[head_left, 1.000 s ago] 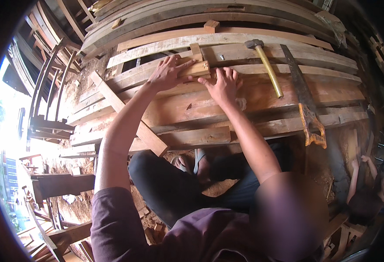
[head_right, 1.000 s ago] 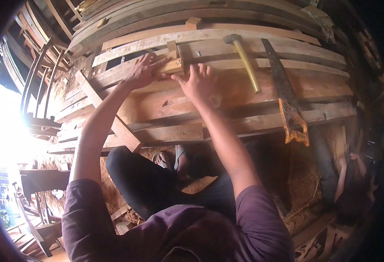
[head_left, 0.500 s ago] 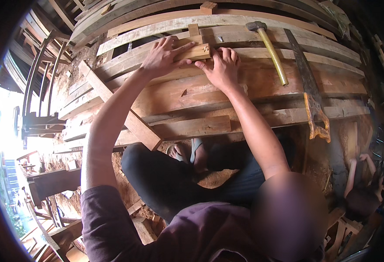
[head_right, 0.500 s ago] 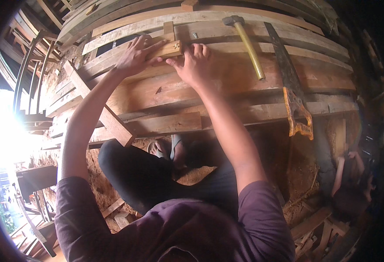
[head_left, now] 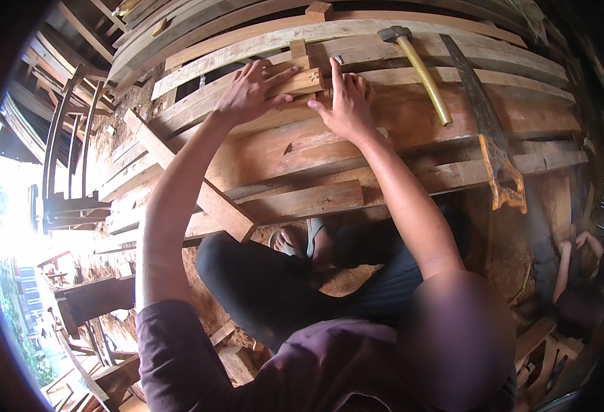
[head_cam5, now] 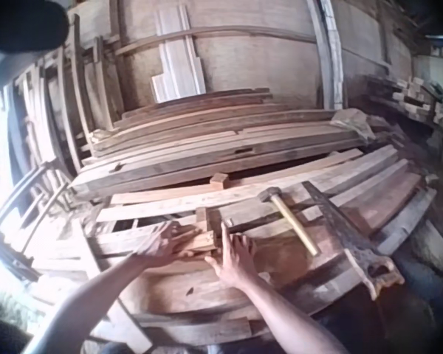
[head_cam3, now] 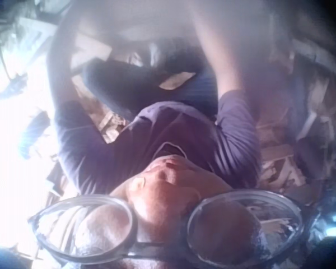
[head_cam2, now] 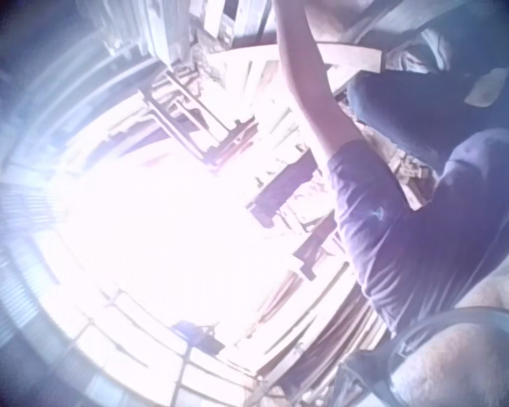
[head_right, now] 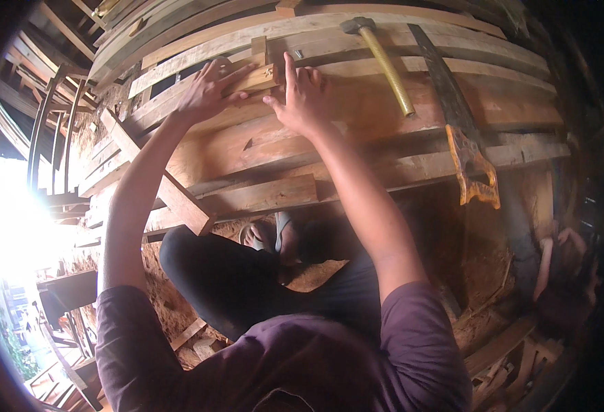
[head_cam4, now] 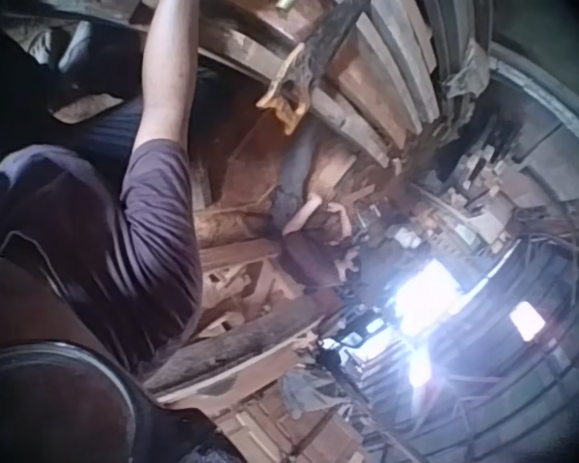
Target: The person sits on the floor and assembles a wooden structure by hand, using a hammer to drive nails into small wooden pieces. They repeatedly position pieces, hammer nails, and adjust the assembly.
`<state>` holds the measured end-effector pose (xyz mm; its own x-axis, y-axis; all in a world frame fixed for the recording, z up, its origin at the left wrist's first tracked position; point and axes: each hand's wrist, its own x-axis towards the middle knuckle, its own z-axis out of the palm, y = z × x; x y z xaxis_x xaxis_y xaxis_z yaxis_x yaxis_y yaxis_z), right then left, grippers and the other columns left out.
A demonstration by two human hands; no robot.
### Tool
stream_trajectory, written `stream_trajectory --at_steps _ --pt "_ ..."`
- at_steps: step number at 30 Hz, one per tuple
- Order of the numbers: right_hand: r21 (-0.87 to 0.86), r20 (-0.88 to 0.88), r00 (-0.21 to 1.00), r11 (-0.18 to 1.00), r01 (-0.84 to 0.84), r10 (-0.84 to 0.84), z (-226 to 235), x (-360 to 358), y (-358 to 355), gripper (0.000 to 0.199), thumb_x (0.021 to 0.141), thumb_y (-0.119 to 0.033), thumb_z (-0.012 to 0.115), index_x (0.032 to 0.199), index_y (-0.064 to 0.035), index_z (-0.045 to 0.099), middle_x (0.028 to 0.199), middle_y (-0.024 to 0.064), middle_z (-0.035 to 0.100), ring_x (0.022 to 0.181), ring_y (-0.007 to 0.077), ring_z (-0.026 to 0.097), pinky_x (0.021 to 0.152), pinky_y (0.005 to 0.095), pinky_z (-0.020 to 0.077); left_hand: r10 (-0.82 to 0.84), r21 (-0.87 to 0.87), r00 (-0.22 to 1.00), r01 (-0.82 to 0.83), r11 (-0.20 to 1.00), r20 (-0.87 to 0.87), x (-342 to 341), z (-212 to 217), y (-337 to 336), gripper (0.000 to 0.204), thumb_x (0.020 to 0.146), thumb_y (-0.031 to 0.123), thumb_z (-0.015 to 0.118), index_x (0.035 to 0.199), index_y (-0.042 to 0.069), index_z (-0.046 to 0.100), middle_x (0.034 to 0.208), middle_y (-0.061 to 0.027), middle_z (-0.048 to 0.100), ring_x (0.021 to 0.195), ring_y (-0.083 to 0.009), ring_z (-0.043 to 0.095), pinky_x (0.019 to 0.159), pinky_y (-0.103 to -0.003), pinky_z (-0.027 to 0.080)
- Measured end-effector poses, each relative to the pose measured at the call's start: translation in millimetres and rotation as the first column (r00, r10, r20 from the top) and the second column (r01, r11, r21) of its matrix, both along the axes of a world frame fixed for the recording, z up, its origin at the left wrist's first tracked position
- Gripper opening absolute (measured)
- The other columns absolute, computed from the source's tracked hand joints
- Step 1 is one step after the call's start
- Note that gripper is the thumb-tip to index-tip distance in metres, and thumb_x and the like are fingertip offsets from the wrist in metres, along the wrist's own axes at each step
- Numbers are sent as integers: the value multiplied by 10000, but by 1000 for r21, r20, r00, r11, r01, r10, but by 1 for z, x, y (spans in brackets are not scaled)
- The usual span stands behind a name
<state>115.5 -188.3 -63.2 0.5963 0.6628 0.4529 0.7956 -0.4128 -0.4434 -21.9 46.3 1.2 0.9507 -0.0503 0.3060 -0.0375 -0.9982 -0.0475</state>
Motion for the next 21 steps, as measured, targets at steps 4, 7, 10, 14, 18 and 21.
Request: stream_trajectory --at_steps 4,7,10,14,18,21 --pt "-27 14 1000 1000 -3 4 -3 3 -1 988 986 -609 753 1752 -183 296 1482 142 601 1497 382 439 1218 714 300 -11 61 1000 9 998 20 -1 3 7 694 1031 716 609 1669 467 500 1460 -169 536 1293 -366 604 1117 -529 500" --pt "-29 64 998 1000 3 -1 -5 5 0 873 974 -650 742 1666 -187 477 1510 126 582 1521 370 414 1220 730 290 50 -1 999 -50 999 -12 -9 5 8 696 1019 709 629 1660 462 515 1452 -163 538 1298 -377 604 1117 -539 511" --pt "-18 38 999 1000 6 -5 -6 4 1 801 953 -685 756 1558 -179 614 1520 91 561 1514 353 400 1207 763 251 64 19 998 -64 998 9 -16 6 4 677 1022 684 651 1647 452 538 1444 -156 548 1284 -382 610 1108 -530 524" --pt "-36 49 999 999 23 -22 -6 2 0 776 926 -736 744 1440 -157 699 1530 86 571 1546 351 381 1207 755 268 73 -17 997 -73 997 19 -19 5 0 651 1027 654 673 1633 446 558 1434 -152 562 1271 -383 613 1111 -516 525" --pt "2 53 998 1000 15 -15 -5 2 -1 765 921 -754 736 1399 -157 727 1522 84 587 1544 345 387 1206 749 270 66 -12 996 -65 998 54 -17 2 -1 638 1033 645 671 1631 452 557 1431 -153 566 1264 -381 612 1107 -517 529" --pt "-15 42 999 1000 16 -16 -5 2 0 773 922 -772 722 1401 -164 729 1536 92 596 1551 344 387 1205 744 270 63 -5 997 -63 998 50 -18 0 0 642 1040 646 659 1642 456 540 1429 -155 566 1265 -380 609 1108 -521 528"
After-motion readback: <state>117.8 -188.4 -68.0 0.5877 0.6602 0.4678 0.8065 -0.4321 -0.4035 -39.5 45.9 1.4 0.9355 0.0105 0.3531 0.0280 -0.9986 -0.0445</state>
